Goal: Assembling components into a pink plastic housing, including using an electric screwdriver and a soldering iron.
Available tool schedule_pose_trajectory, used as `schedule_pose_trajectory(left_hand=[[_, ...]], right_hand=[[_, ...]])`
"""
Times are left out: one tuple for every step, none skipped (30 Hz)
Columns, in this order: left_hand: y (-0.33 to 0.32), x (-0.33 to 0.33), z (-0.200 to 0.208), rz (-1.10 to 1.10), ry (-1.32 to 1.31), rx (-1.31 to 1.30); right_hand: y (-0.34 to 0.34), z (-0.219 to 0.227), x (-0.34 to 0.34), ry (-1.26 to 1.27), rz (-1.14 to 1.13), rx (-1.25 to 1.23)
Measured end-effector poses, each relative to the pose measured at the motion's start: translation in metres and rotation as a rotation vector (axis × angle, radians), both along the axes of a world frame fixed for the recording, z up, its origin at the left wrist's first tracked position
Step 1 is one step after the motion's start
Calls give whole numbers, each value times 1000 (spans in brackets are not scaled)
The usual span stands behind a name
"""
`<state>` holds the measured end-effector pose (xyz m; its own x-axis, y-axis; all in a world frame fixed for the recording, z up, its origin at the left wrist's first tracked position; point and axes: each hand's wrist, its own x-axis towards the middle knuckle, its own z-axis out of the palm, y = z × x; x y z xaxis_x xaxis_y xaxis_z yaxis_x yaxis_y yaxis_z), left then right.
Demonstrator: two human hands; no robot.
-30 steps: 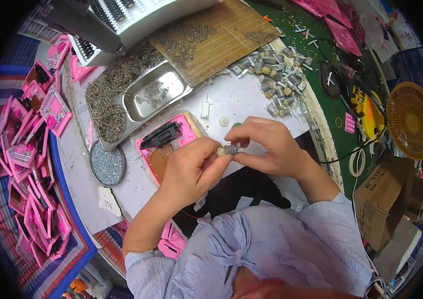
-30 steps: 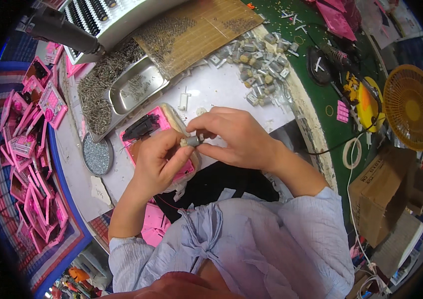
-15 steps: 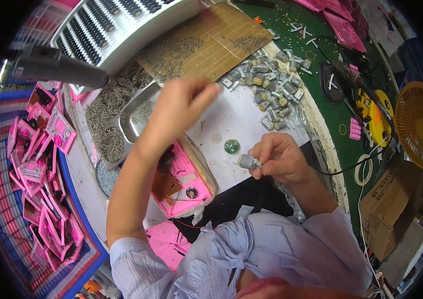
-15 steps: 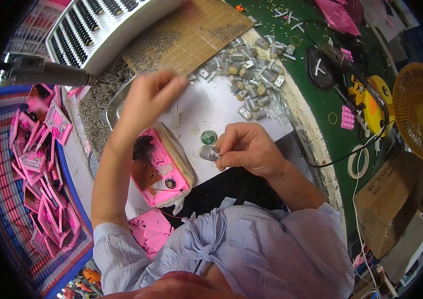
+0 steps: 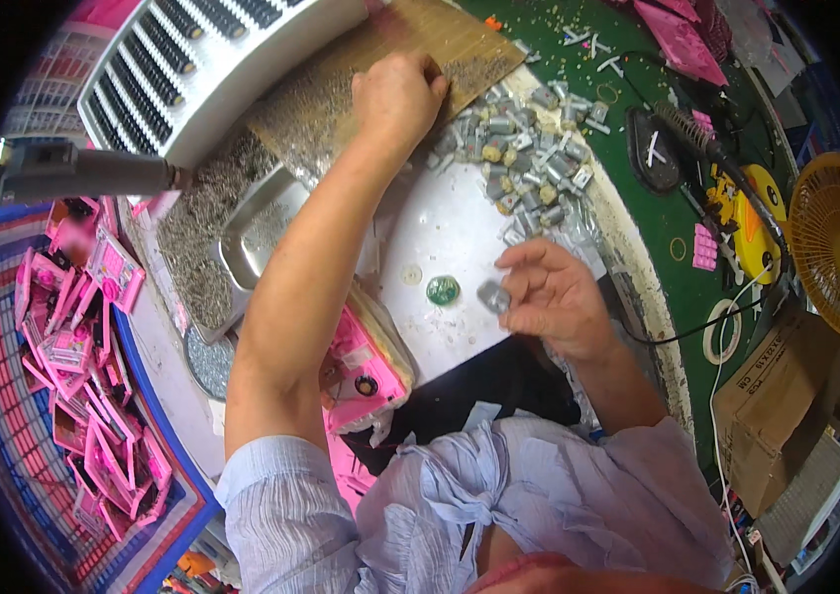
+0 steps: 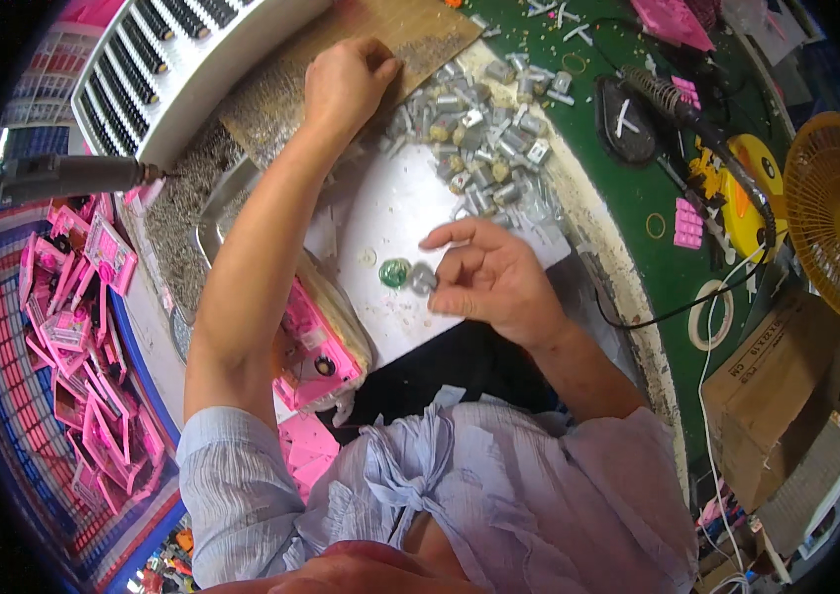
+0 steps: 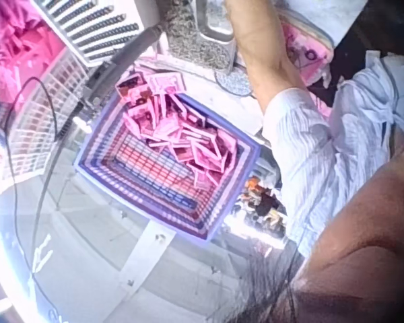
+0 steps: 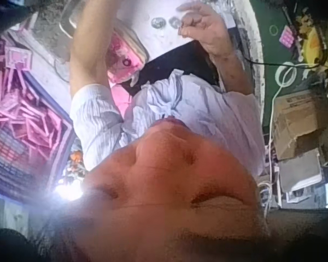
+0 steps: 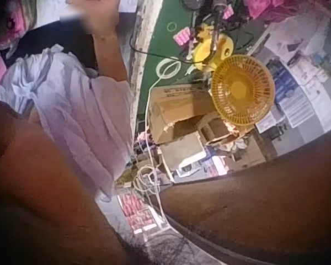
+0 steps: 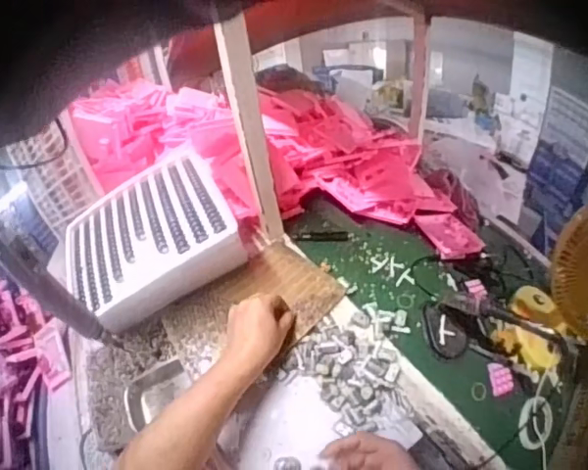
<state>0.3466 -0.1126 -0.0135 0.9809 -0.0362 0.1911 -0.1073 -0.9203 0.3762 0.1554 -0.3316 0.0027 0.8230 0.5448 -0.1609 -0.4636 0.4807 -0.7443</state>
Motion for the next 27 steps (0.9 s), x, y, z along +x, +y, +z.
schedule_pose_trajectory(left_hand=[[1,0,-2,13,-12,9],[-1,-1,-2,23,-27,18],[-3,-4,-1,18,-70,98],[-6,-7,4,42,-71,102],[-10,-7,9,61,-72,101],[-13,-9,10,81,-74,101],[-14,-6,7,74,-114,102],[-16,-5,3,79,-112,124],[-18,-5,0,83,-111,146],[-18,-2,-4,89,-116,168],[-17,1,-8,85,-129,155],[-16,3,-11,82,-142,143],[-15,5,-15,79,-156,130],[-14,7,-19,79,-171,118],[-13,9,-22,81,-186,108],[-13,8,-21,80,-202,100],[-11,6,-19,60,-234,81],[-7,4,-18,42,-266,63],[-4,0,-10,21,-302,43],[-4,-10,7,-14,-342,-41],[-2,-23,24,-46,-382,-124],[2,-41,45,-74,-424,-205],[11,-61,60,-104,-434,-343],[19,-82,73,-140,-443,-486],[23,-105,87,-101,-271,-612],[28,-129,97,-71,-92,-742],[42,-156,100,-103,-122,-738]], right_hand=[[0,1,-2,-42,-20,-87],[1,4,-3,-105,-62,-159],[3,8,-4,-168,-102,-231],[4,10,-6,-236,-144,-303],[5,8,-8,-284,-189,-328],[5,8,-9,-372,-200,-423],[4,8,-8,-465,-213,-517],[4,8,-8,-560,-224,-612],[5,5,-9,-577,-247,-641],[7,6,-8,-610,-252,-695],[10,7,-8,-645,-257,-749],[12,7,-8,-680,-262,-802],[15,7,-7,-729,-281,-853],[16,8,-7,-795,-272,-897],[17,9,-6,-864,-261,-939],[19,9,-5,-930,-252,-979],[20,9,-2,-998,-214,-998],[22,8,0,-1068,-172,-1012],[23,10,1,-1139,-133,-1030],[25,10,0,-1070,-97,-1008],[29,10,-2,-1002,-58,-983],[32,12,-3,-937,-18,-957],[35,12,-2,-912,34,-979],[36,11,1,-882,80,-1008],[36,6,4,-846,118,-1041],[33,1,6,-900,107,-1048],[34,0,9,-964,110,-1035]])
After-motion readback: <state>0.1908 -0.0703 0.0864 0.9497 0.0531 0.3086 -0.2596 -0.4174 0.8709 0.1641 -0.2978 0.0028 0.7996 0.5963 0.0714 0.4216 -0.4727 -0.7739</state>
